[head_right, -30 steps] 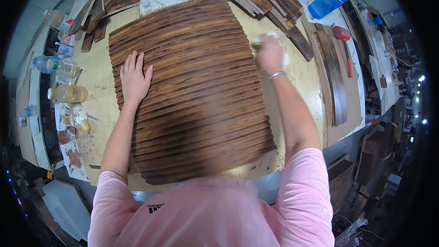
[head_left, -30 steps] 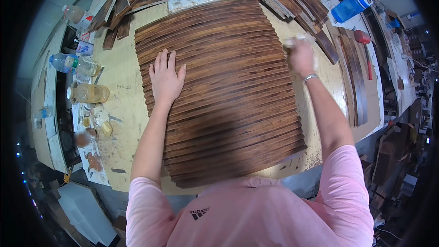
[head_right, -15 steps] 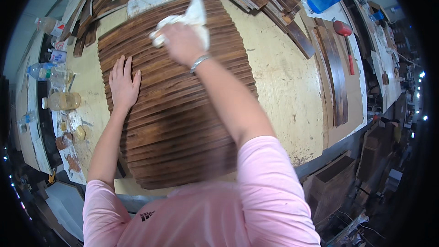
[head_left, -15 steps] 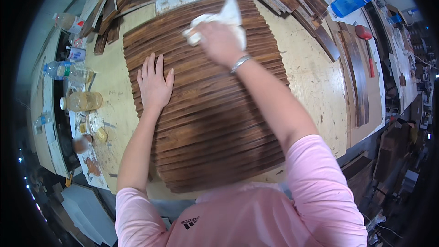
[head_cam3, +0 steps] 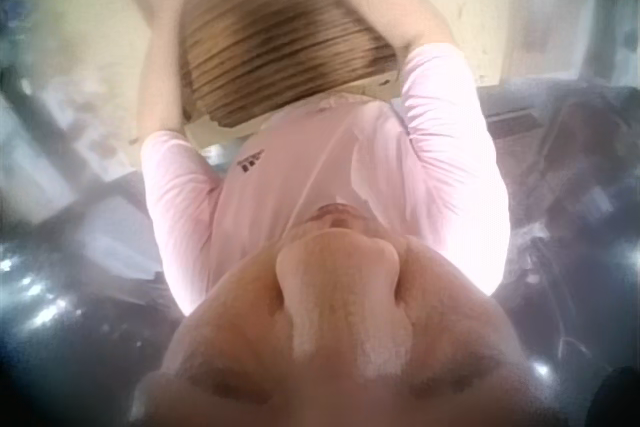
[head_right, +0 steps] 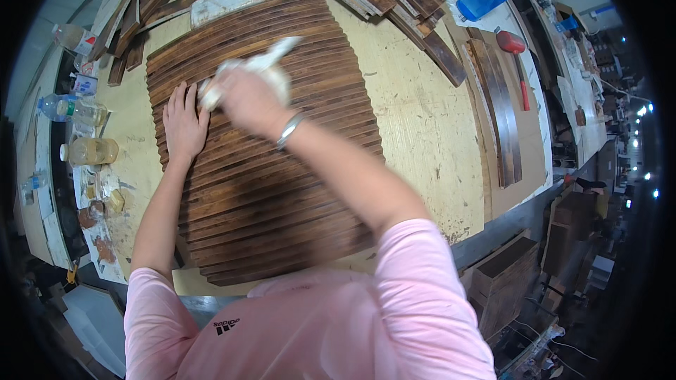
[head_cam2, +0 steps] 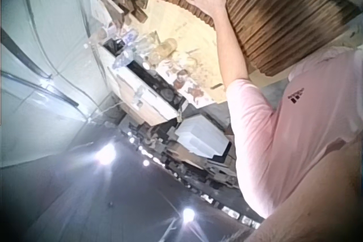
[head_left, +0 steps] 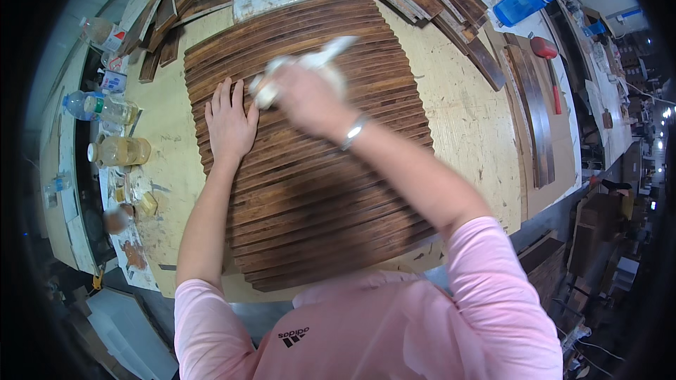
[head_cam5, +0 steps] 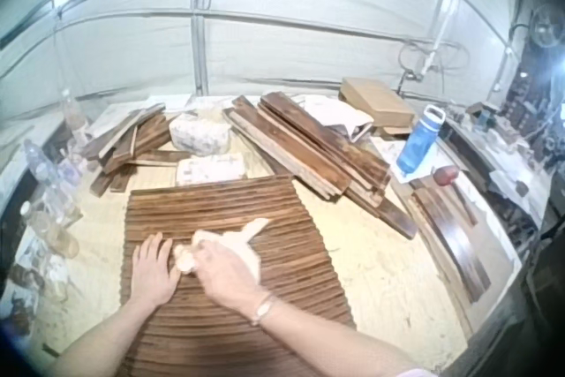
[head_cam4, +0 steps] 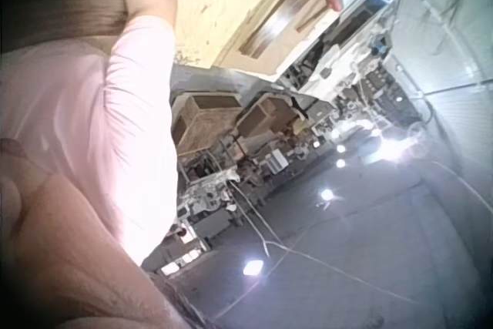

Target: The person wipes a slatted wood panel with a cloth and applies a substance using a sponge, then flips several wood slats and rubs them with the sponge.

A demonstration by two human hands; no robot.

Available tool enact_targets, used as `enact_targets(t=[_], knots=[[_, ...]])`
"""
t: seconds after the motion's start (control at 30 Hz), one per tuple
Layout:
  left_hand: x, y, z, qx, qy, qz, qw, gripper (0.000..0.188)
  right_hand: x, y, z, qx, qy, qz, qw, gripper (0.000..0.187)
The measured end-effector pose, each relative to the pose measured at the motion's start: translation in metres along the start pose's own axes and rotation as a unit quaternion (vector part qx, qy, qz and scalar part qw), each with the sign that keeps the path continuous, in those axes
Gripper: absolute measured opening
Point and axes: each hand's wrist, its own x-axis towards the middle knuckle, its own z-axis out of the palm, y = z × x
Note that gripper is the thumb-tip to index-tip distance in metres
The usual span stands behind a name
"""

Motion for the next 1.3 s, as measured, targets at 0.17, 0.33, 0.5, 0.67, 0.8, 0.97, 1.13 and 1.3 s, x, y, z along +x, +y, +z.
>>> enact_targets(t=[0.17, 0.33, 0.5, 0.67, 0.8, 0.97, 1.13, 1.3], knots=[[-0.001, -0.002, 0.002, -0.008, 0.006, 0.006, 1.0, 0.058, -0.057, 0.035, 0.008, 0.003, -0.03, -0.005, 1.0, 0.014], [0.0, 0.002, 0.005, 0.007, 0.017, 0.011, 1.0, 0.058, -0.152, 0.164, -0.144, -0.278, -0.076, 0.322, 0.902, 0.022], [-0.006, 0.001, 0.0, 0.01, -0.005, -0.014, 1.0, 0.059, -0.083, 0.058, -0.112, -0.178, 0.024, 0.179, 0.967, 0.011], [0.004, -0.003, 0.006, 0.0, -0.014, -0.005, 1.0, 0.059, -0.064, -0.062, -0.002, 0.03, -0.136, -0.033, 0.99, 0.017], [-0.001, -0.004, 0.002, 0.018, 0.003, 0.002, 1.0, 0.058, -0.129, 0.015, -0.036, -0.041, -0.12, 0.066, 0.99, 0.013], [0.003, 0.001, 0.005, 0.009, 0.003, -0.003, 1.0, 0.058, -0.209, 0.117, -0.147, -0.268, -0.016, 0.332, 0.904, 0.017], [0.001, 0.002, 0.005, 0.007, 0.007, 0.004, 1.0, 0.058, -0.156, 0.005, -0.095, -0.158, -0.003, 0.221, 0.962, 0.013], [0.002, -0.007, 0.006, 0.02, 0.007, 0.011, 1.0, 0.059, -0.147, -0.052, -0.028, 0.044, -0.022, 0.001, 0.999, 0.019]])
